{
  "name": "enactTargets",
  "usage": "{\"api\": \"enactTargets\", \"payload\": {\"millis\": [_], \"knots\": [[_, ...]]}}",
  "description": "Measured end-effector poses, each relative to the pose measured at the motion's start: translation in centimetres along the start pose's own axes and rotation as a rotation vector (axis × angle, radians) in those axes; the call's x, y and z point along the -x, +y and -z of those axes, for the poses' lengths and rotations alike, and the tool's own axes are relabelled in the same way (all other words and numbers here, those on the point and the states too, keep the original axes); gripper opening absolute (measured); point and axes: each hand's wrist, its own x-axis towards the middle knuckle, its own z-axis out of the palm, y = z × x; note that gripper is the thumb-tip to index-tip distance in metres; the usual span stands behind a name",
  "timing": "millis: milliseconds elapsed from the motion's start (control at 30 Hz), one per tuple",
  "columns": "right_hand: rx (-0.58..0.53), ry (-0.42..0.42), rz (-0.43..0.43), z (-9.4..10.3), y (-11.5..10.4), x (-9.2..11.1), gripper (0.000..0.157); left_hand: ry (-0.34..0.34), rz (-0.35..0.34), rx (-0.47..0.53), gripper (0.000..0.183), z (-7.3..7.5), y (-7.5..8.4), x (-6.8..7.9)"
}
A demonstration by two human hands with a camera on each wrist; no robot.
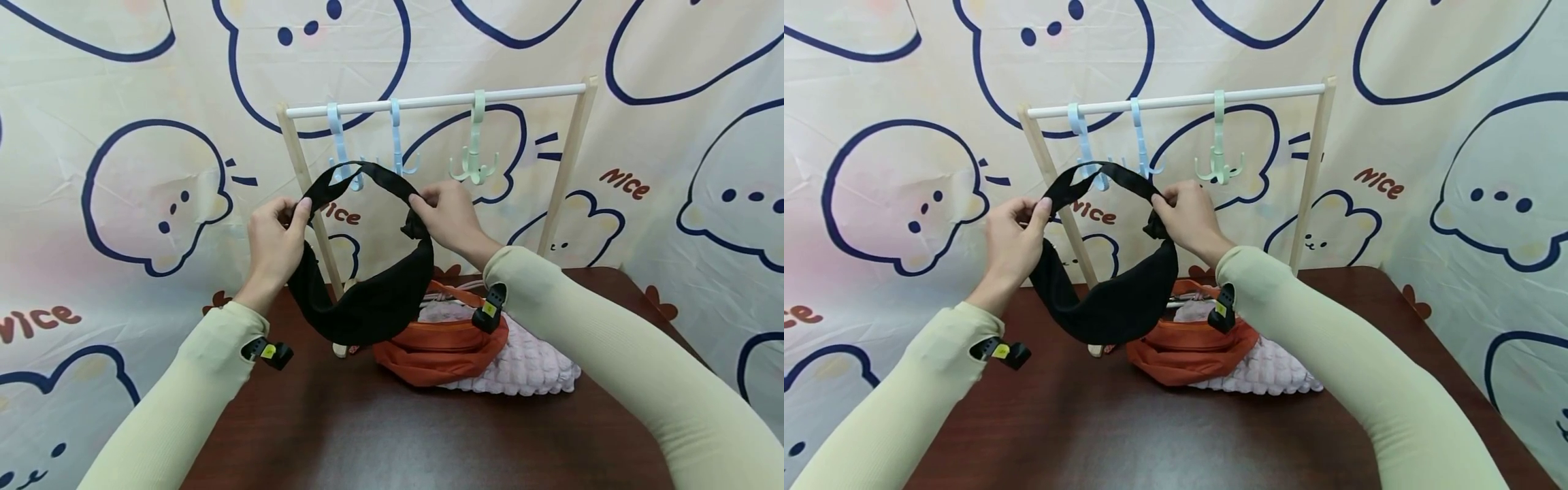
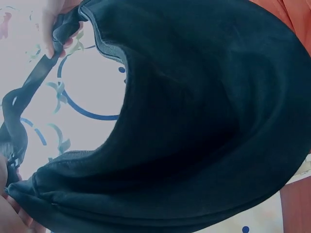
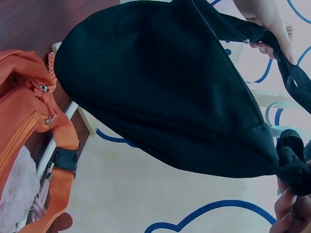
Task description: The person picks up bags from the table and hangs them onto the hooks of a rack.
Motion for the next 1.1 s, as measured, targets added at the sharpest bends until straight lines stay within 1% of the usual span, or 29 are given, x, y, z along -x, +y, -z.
{"api": "enactTargets", "payload": {"millis": [433,667,900,1100], "knots": [[0.024,-0.009,-0.034,-0.4,-0.6,-1.2,0.031,-0.006,0.016,-0.001,0.034,-0.4,0.7,-0.7],[0.030,-0.006,-0.026,-0.5,-0.6,-1.4,0.031,-0.005,0.014,-0.008,0.033,-0.5,0.8,-0.8],[0.035,-0.018,-0.032,-0.7,-0.4,-1.4,0.030,-0.002,0.008,-0.001,0.032,-0.8,0.8,-0.7],[0.042,-0.011,-0.027,-0.8,-0.3,-1.6,0.030,-0.005,0.027,-0.020,0.034,-0.9,0.8,-0.8]]}}
